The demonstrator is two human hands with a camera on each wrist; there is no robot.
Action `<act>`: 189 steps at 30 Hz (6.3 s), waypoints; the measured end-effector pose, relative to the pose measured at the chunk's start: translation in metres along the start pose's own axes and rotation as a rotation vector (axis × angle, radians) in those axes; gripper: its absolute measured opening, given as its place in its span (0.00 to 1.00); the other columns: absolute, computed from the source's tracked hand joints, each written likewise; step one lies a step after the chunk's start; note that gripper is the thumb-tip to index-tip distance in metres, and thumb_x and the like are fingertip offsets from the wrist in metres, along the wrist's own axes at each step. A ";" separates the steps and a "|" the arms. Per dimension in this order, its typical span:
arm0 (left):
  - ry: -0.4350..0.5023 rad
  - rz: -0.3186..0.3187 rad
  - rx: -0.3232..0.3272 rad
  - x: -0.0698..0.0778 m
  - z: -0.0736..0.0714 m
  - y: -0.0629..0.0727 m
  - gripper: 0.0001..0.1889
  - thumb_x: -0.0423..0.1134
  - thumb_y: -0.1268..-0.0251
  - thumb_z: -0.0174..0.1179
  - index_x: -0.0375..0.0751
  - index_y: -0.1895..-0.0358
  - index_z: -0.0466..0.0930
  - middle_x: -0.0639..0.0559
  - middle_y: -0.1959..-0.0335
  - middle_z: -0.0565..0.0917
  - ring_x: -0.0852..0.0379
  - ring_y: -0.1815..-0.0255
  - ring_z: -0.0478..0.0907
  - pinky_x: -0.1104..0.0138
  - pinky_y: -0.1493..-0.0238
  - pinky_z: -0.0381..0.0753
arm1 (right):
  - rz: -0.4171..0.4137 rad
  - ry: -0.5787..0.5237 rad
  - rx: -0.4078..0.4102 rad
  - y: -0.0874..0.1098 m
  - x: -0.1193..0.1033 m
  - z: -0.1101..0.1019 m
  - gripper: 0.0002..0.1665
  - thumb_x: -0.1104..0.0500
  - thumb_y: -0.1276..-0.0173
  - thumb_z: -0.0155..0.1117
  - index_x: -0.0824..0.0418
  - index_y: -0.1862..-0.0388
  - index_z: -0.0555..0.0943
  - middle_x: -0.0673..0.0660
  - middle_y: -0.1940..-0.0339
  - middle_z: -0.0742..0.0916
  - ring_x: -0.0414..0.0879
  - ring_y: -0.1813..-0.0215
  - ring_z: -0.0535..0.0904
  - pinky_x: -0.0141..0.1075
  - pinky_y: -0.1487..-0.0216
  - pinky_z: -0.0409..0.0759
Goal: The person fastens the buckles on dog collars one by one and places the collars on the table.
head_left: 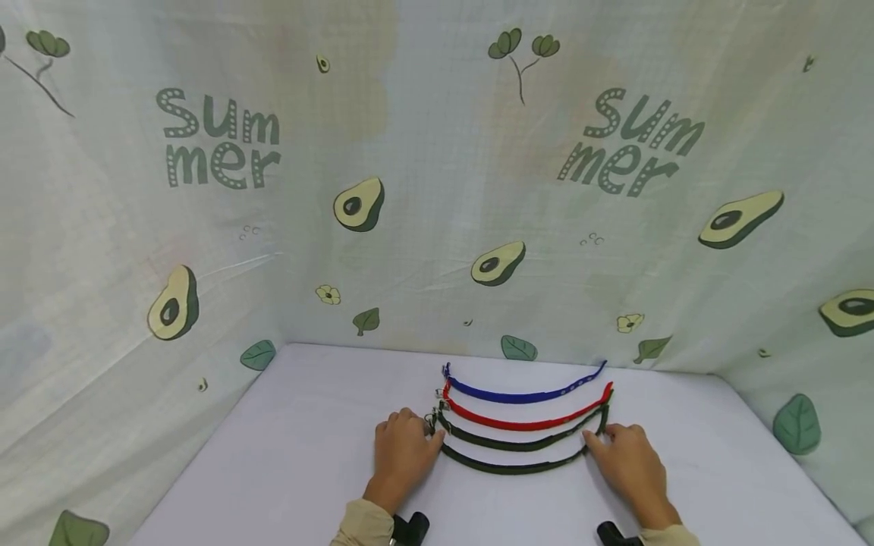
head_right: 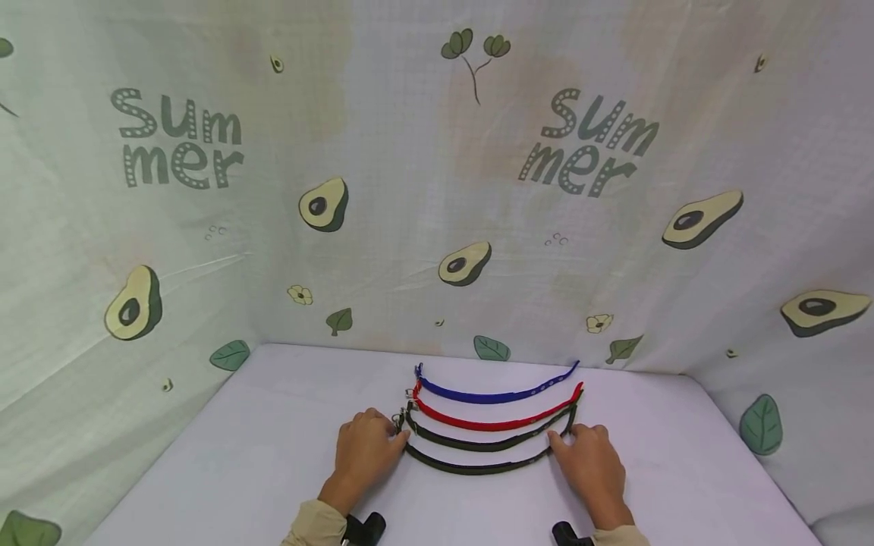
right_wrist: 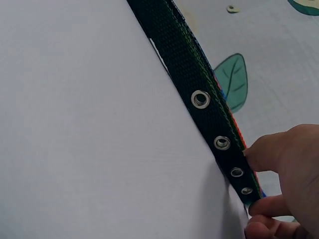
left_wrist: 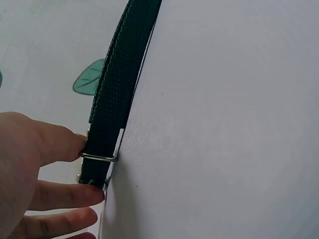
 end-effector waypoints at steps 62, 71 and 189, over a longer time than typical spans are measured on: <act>1.138 -0.098 -0.222 0.016 0.008 0.000 0.23 0.37 0.33 0.65 0.36 0.37 0.76 0.49 0.69 0.84 0.53 0.63 0.83 0.63 0.63 0.85 | 0.160 -0.829 0.033 0.011 -0.014 0.006 0.19 0.62 0.28 0.60 0.72 0.43 0.74 0.54 0.67 0.90 0.41 0.74 0.81 0.35 0.70 0.82; 1.338 -0.175 -0.328 0.023 0.011 0.004 0.23 0.41 0.26 0.58 0.30 0.36 0.73 0.45 0.63 0.83 0.51 0.62 0.85 0.57 0.56 0.85 | 0.183 -0.864 0.040 0.011 -0.012 0.008 0.21 0.62 0.26 0.57 0.74 0.40 0.74 0.58 0.66 0.89 0.42 0.73 0.83 0.34 0.69 0.83; 1.371 -0.056 -0.380 0.076 -0.024 0.014 0.15 0.40 0.33 0.67 0.38 0.48 0.85 0.50 0.59 0.80 0.57 0.70 0.70 0.69 0.70 0.70 | -0.397 -0.827 -0.047 0.079 -0.142 -0.031 0.12 0.61 0.32 0.69 0.58 0.50 0.87 0.53 0.59 0.88 0.46 0.60 0.86 0.33 0.58 0.84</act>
Point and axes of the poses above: each hand's wrist, its own y-axis away from the middle knuckle, its own z-axis out of the palm, x = y × z, the point moved 8 cm from there along -y, towards the middle knuckle
